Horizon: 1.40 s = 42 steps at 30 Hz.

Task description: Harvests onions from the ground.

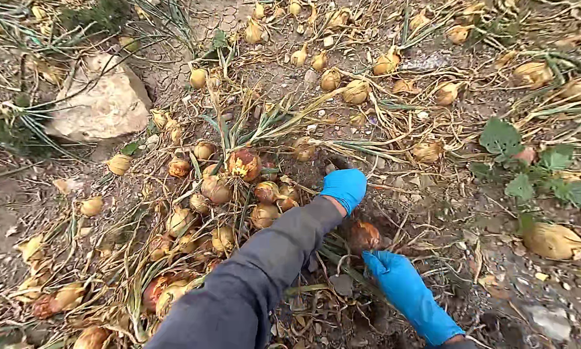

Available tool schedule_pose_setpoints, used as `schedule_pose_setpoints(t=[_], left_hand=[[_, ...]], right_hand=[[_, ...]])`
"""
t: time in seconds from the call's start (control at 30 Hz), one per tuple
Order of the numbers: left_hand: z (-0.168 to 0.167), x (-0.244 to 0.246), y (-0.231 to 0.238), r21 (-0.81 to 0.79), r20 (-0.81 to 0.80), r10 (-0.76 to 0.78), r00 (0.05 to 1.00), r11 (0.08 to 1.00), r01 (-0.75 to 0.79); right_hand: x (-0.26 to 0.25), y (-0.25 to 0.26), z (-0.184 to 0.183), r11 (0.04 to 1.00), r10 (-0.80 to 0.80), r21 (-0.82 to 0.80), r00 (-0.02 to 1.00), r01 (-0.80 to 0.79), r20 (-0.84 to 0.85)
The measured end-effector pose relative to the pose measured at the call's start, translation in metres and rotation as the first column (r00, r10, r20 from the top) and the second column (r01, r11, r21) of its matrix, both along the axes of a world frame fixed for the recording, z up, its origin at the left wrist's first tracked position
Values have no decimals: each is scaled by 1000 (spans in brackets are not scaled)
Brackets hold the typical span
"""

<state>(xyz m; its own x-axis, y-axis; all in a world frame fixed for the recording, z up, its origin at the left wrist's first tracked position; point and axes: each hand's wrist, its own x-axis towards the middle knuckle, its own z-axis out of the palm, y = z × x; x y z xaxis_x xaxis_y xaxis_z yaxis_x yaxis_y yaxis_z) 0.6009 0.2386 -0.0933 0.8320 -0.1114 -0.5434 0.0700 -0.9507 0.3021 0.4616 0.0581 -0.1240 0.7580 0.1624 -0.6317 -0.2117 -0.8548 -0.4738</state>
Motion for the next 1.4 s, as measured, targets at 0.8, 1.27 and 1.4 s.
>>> schedule_pose_setpoints(t=[0.8,1.27,1.4], left_hand=[[-32,42,134,-113,429,-92,898,982,155],[31,-121,-92,87,424,-461,780,878,471],[-10,-212,-242,-193,289,-801,524,487,852]], right_hand=[[-204,-26,25,776,-621,-39,774,629,124],[-277,-171,3,452,-765,-72,428,889,482],[-267,-178,1,130,-971,501,8,856,238]])
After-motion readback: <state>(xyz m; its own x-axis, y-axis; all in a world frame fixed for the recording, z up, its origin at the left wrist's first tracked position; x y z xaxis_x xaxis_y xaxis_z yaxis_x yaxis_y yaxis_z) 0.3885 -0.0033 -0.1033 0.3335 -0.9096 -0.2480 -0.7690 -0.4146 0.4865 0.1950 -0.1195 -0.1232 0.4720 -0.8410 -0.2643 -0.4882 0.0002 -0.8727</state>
